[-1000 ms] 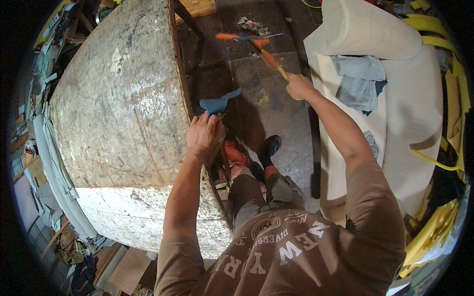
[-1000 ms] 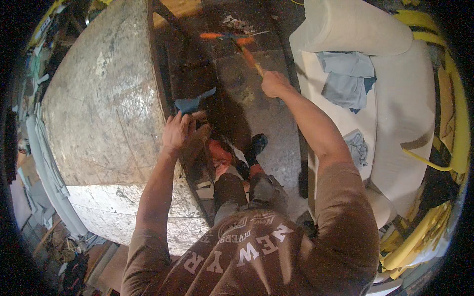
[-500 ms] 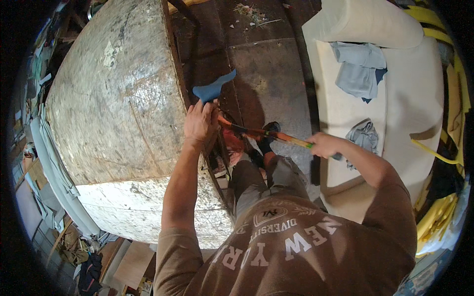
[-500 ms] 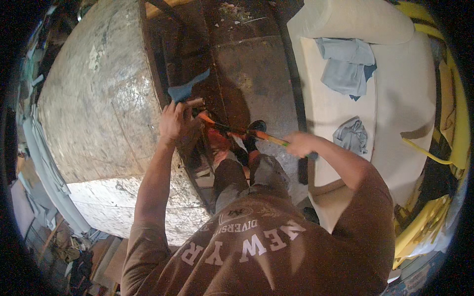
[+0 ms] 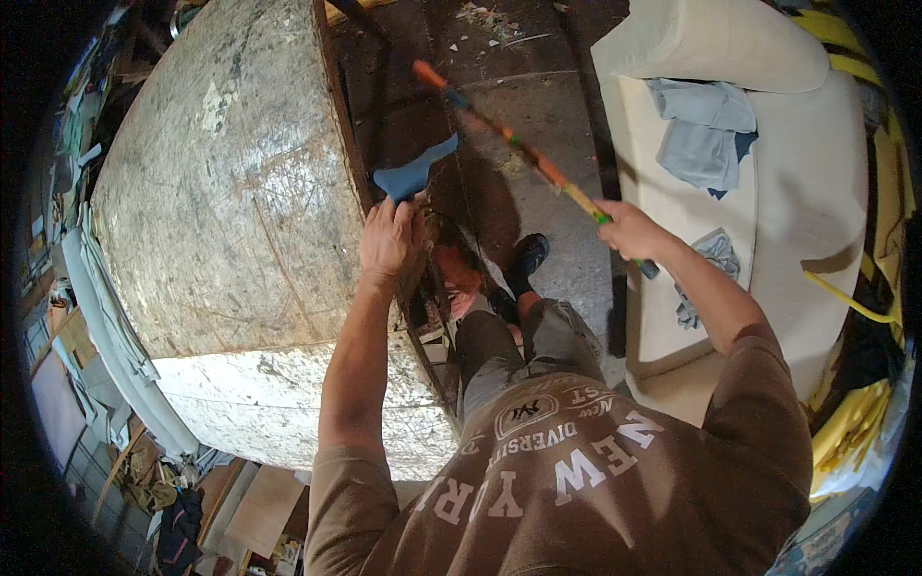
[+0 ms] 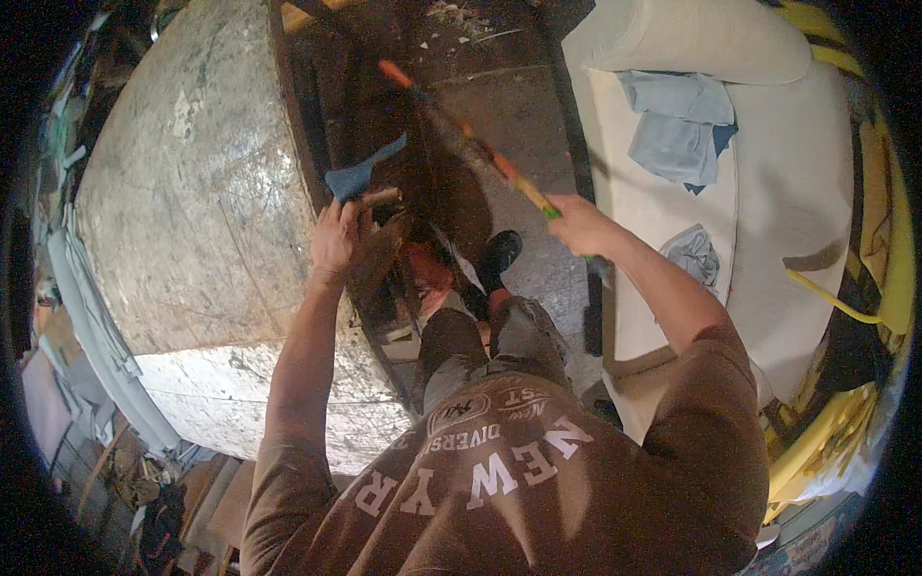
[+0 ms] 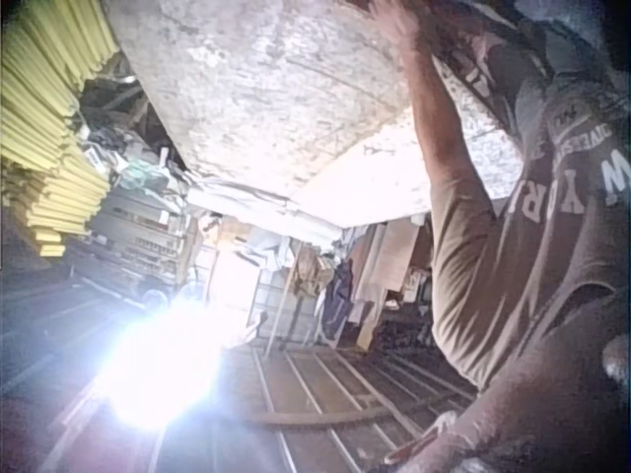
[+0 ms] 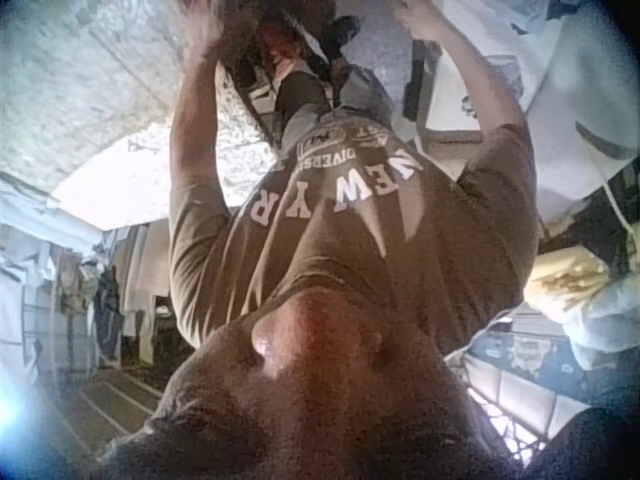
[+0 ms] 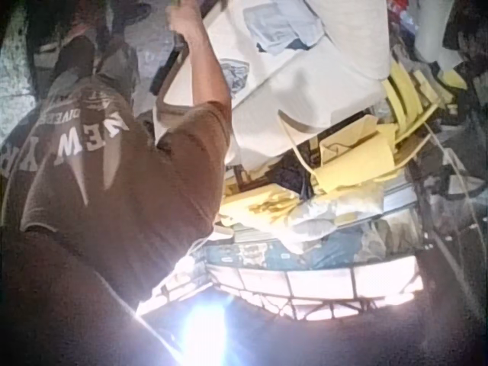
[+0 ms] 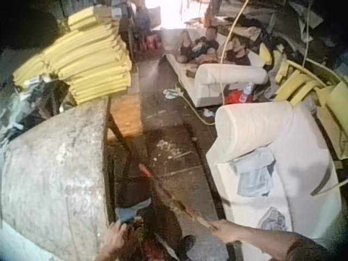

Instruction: The person sweeps debris on a cluttered floor using a broom and a dustpan. They move around the room, sweeping small pieces of trash and paper into a pile and then into the dustpan.

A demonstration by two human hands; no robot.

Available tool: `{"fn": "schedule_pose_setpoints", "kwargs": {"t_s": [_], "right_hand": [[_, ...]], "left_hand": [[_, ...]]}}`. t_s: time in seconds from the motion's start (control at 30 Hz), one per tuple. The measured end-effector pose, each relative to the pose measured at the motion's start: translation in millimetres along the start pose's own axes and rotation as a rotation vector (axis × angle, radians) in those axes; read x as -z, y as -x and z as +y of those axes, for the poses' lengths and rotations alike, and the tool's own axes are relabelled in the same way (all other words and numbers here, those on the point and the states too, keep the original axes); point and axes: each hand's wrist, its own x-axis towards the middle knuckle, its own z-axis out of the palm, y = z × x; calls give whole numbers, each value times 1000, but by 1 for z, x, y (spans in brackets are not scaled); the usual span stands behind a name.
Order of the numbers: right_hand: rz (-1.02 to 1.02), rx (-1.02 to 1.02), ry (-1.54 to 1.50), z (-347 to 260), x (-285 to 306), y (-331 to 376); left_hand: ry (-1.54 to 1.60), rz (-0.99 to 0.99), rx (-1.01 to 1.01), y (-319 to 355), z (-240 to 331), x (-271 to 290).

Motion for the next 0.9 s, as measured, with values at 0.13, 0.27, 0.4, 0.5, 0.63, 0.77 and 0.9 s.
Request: {"fn": "schedule_pose_setpoints", "kwargs": {"t_s": [0.13, 0.27, 0.4, 0.5, 0.63, 0.77, 0.9], "right_hand": [[-294, -71, -8, 6, -9, 3], [-306, -34, 63, 51, -40, -85], [176, 218, 335, 17, -44, -94], [319, 335, 243, -1, -34, -75], [-16, 196, -87, -27, -7, -69], [-396, 61, -387, -24, -39, -126], [-149, 178, -160, 10, -81, -259]], "left_hand": [[-33, 20, -16, 0, 3, 3], [-22, -3, -25, -9, 6, 2], [-37, -8, -9, -4, 2, 0], [-22, -35, -8, -4, 1, 0], [-33, -55, 4, -2, 2, 1], [-22, -50, 5, -2, 1, 1], [-41, -95, -23, -15, 4, 0]]}}
